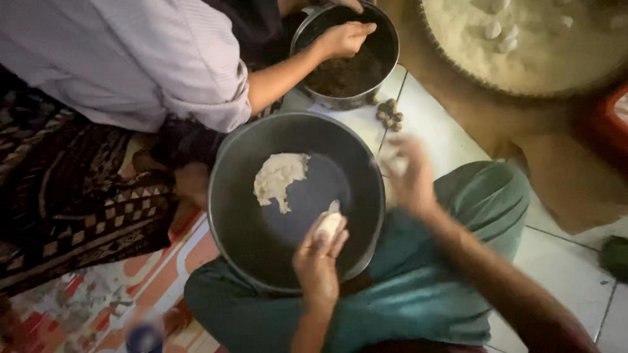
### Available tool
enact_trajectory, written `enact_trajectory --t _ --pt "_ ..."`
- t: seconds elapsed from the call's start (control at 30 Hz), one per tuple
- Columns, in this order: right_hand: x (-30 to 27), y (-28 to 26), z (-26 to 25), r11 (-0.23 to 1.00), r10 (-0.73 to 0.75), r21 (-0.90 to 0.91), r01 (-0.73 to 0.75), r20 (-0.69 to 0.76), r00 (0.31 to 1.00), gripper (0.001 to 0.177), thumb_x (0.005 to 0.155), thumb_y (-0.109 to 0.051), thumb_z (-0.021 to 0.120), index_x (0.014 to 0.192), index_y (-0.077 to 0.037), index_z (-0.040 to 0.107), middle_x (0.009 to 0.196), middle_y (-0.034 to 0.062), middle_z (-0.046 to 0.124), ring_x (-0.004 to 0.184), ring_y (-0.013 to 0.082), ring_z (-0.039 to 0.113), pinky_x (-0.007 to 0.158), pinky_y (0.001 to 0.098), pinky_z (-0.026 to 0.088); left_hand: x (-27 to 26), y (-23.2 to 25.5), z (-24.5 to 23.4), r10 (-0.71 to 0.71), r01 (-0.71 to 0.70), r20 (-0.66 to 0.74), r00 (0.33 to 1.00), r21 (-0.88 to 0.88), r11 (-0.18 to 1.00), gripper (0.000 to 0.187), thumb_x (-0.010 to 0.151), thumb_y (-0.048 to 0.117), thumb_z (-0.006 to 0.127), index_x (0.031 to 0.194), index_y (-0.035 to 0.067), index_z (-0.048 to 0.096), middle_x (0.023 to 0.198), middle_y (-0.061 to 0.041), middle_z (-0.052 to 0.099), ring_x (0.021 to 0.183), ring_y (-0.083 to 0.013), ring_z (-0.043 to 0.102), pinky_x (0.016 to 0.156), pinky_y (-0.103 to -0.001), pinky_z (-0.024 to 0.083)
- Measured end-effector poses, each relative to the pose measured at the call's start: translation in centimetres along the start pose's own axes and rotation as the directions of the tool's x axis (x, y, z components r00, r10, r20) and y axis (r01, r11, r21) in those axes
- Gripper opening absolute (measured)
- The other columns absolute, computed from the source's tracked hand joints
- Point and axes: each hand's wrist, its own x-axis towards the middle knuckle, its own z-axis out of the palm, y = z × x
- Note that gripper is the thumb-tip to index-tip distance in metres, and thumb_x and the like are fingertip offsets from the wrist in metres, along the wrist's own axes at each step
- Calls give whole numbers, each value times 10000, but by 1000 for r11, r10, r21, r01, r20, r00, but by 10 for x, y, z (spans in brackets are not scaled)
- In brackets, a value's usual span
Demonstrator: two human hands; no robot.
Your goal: The person prepares dough balls by taking pieces of white dough, flattening them, filling them with small brown balls, and rolling them into spherical shapes.
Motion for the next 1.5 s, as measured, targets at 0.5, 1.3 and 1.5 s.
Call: enact_trajectory --t 0.5,1.3,1.5 --pt "104 191 9 546 185 -820 -171 -82 979 253 753 -276 888 959 -149 814 1305 116 642 1282 347 496 1088 520 386 34 -23 -31 -63 85 -146 987 150 985 310 893 41 698 1172 -96 698 1027 -245 775 913 -309 782 842 -381 640" --pt "-73 -172 11 629 618 404 -664 258 742 249 964 -45 652 1178 68 709 1096 131 762 995 185 710 895 334 573 -55 44 43 687 -820 476 549 466 332 520 946 -27 768 1424 17 569 1455 -184 606 1390 -301 589 1169 -425 519" --pt "-108 -180 2 889 20 -438 133 326 945 467 794 -69 814 1237 -36 669 1138 119 728 1018 277 628 857 416 508 -101 35 8 -25 26 225 974 0 1000 609 869 -71 736 1444 5 549 1364 -181 663 1216 -247 677 969 -366 616"
